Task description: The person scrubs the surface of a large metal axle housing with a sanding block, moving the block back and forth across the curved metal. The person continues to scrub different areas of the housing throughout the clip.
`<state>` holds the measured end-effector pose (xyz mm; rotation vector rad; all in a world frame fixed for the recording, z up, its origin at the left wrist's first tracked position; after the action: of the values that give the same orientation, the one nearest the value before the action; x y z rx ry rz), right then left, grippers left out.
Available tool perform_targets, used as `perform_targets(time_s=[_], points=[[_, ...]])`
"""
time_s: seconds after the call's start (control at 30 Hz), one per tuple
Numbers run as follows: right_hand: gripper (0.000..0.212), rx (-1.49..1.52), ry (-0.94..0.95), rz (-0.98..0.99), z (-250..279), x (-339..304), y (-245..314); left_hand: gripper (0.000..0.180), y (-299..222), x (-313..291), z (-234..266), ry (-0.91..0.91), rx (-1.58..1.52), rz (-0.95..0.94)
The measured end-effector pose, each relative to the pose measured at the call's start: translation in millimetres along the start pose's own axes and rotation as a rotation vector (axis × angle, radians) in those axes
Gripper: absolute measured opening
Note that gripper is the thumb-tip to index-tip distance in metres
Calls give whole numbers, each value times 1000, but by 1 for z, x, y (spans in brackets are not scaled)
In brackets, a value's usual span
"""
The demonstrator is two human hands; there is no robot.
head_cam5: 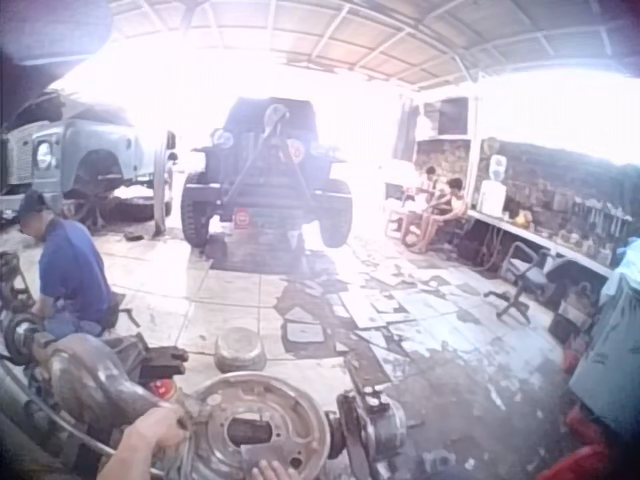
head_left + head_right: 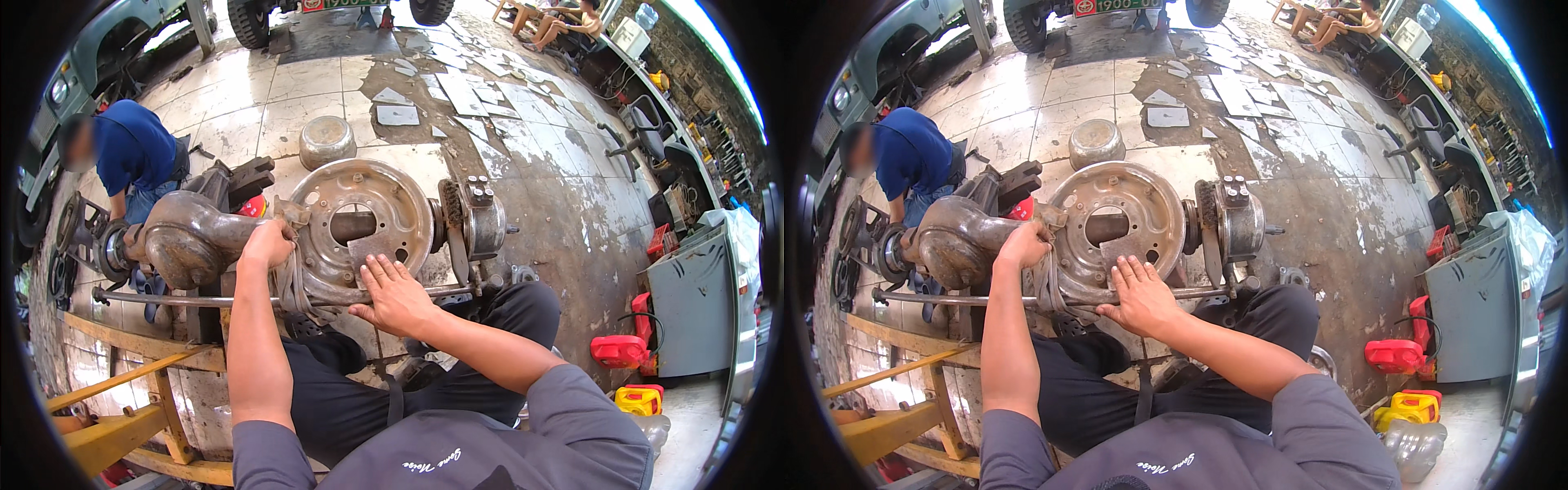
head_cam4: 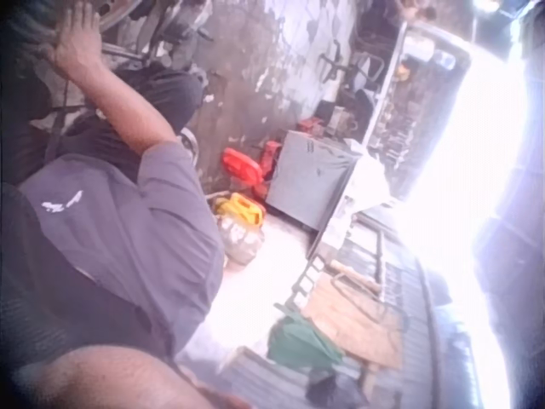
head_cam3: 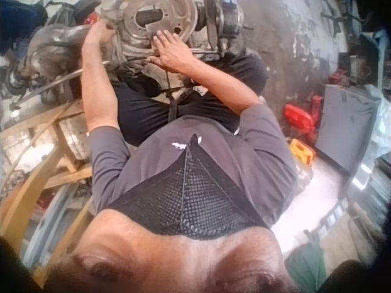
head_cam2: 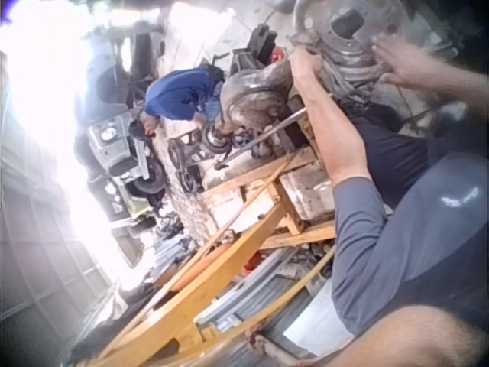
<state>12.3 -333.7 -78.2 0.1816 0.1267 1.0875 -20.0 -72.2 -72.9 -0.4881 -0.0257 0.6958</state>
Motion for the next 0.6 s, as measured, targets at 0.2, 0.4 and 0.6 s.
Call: perform_targets(time_s=[0.2, 0.4, 0.6], points=[[91, -6, -20, -41, -2, 14, 4, 27, -1, 3, -4, 17, 9, -5], [91, 2, -41, 4, -2, 8, -1, 28, -1, 2, -2, 40, -27, 34], [91, -15, 73, -27, 2, 0, -1, 27, 0, -1, -3, 4, 2, 0]])
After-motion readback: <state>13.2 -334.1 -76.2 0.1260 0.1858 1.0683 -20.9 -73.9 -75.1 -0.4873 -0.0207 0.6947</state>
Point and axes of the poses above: each hand's wrist, its own x-axis towards the middle knuckle, its own z-axis out of the back of the hand, y = z × x, the point moved 6 cm from there along x, towards the middle knuckle, and after that the axes turned 12 degrees about -y, right-handed, at the moved point
